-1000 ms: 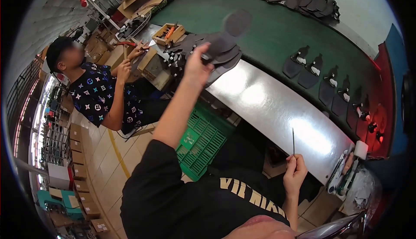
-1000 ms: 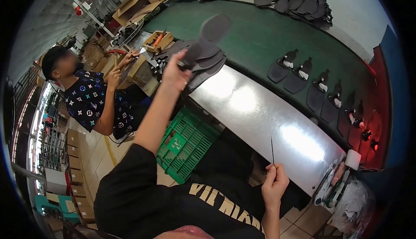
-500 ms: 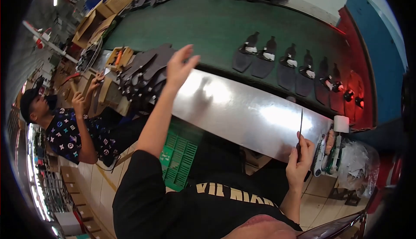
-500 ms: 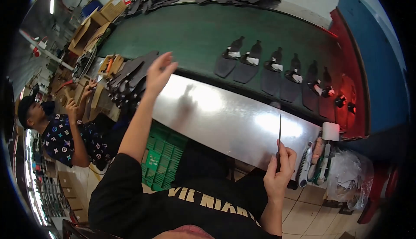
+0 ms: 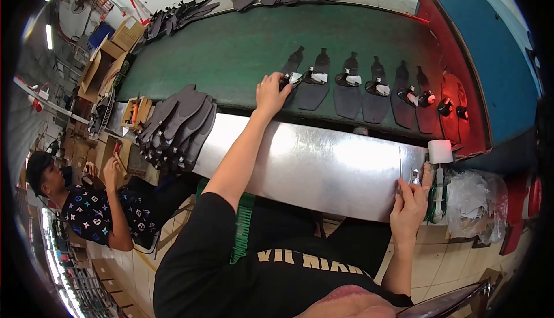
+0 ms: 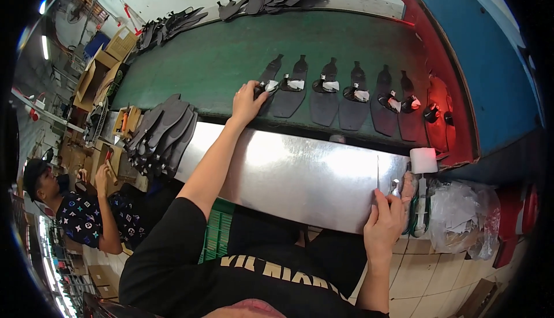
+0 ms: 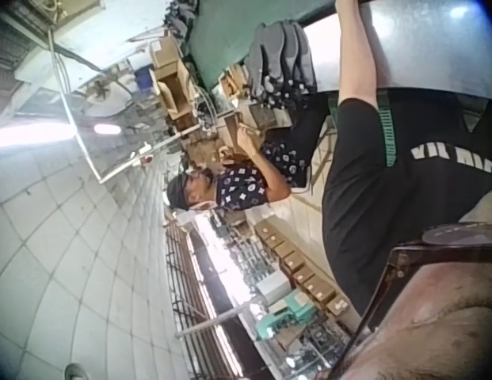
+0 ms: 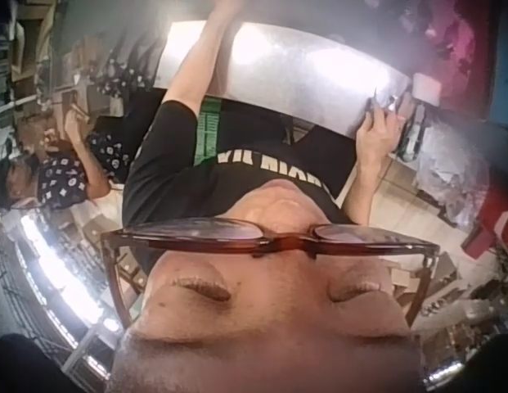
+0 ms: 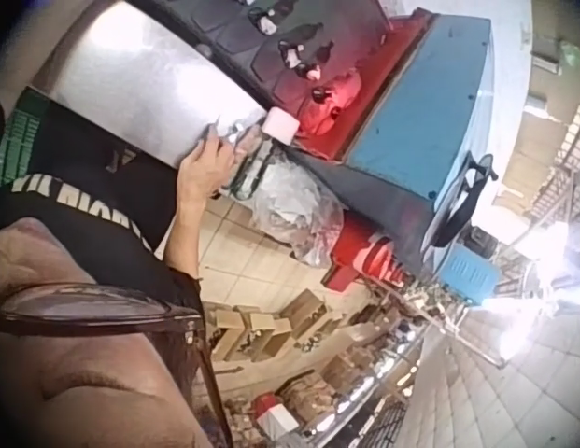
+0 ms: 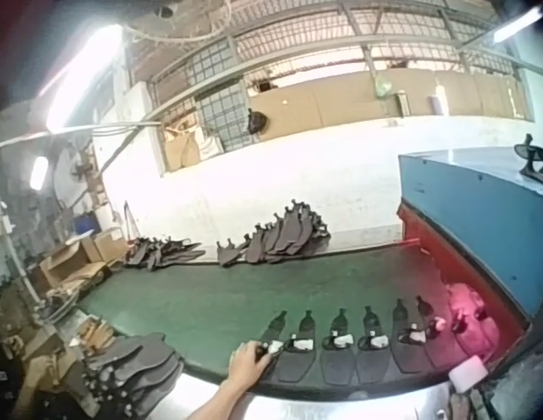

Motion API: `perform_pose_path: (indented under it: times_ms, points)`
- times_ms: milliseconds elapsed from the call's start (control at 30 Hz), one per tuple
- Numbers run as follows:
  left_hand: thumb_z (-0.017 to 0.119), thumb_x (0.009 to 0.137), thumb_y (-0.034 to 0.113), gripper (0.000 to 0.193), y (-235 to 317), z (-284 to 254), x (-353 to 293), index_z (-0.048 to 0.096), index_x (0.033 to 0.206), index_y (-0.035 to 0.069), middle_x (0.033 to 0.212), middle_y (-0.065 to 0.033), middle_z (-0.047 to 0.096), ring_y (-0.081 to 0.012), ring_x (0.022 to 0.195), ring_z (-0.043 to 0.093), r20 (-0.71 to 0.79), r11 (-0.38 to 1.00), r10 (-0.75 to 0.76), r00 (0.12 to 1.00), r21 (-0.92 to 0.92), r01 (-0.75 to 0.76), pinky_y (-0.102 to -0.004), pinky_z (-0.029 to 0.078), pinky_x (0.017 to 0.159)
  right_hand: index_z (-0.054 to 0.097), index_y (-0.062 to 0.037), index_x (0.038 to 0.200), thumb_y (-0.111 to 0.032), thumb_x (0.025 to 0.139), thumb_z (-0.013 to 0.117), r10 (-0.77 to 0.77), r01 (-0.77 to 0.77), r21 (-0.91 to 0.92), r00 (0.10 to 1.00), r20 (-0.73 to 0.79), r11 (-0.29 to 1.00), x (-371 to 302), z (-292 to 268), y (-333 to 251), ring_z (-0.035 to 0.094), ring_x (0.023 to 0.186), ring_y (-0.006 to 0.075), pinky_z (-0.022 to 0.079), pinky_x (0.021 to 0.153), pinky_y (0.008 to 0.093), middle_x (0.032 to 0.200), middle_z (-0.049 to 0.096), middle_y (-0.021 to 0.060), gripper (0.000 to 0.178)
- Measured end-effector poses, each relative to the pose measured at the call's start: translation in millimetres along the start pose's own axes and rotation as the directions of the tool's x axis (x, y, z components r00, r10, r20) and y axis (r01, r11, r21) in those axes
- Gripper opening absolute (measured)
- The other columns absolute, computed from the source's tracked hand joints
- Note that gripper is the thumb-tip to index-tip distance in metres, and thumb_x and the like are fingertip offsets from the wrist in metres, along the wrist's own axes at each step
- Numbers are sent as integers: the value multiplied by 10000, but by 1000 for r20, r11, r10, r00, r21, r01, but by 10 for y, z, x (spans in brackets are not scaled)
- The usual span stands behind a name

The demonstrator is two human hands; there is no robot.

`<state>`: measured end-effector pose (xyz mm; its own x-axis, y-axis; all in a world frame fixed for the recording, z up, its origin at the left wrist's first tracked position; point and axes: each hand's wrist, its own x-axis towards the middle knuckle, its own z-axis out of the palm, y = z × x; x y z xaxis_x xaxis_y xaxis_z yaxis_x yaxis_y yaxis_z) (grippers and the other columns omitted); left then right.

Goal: The recorder is assembling or finishing shoe components at a workbench, involving writing on a card and trimming edges with a sharp tool.

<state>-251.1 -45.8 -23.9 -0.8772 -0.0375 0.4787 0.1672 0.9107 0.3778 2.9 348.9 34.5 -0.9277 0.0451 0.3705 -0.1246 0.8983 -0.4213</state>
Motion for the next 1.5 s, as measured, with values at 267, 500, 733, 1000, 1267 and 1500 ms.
perform_pose_path:
  times_ms: [267,500,733,1000,1267,1500]
  points:
    - [745,754,55,244,399,-527,20,662,981,21,922,-19,631,-89,761,575,-184,639,-318,930,-766,67,-240,479,680,661,-33,1002,-5,800,643,12,-1,146,997,-77,989,-136,-191,-246,575,949,275,429,840,380,1002,565,102,205]
    - [709,791,-14,299,1547,-1604,-1598,662,1085,15,1039,-36,671,-114,905,624,644,11,-71,762,-763,646,-265,493,841,497,-47,1070,-217,818,759,-195,-248,947,958,208,-204,-155,124,-648,406,1344,294,328,1096,444,1432,427,199,402]
    - [618,862,-44,290,1487,-1597,-2313,647,1146,5,1205,-119,641,-173,1000,649,710,-245,-23,703,-686,685,-294,562,835,463,-64,924,-63,785,686,-121,-239,951,968,218,-198,-134,-45,-1048,556,905,141,463,963,398,886,534,40,262]
    - [619,870,-38,315,1378,-1631,-2486,624,1183,-8,1214,-142,636,-171,987,659,665,-242,-17,747,-727,642,-297,594,781,599,-12,1002,12,728,744,-153,-117,839,961,231,531,-572,-119,-1177,568,738,99,457,672,228,835,603,47,311]
    - [633,851,-33,344,1389,-1648,-2454,624,1195,-14,1198,-147,646,-159,965,665,625,-162,-42,780,-774,612,-276,589,762,619,10,1198,31,731,709,-215,-64,828,952,218,558,-602,-56,-1177,645,899,208,487,821,279,1026,673,142,475]
    - [642,844,-27,341,1392,-1647,-2440,629,1185,-22,1191,-145,651,-158,958,667,620,-164,-40,784,-778,607,-271,586,757,635,20,1151,31,733,707,-188,-84,856,960,206,511,-608,-9,-1177,658,920,218,492,822,287,1023,677,140,424]
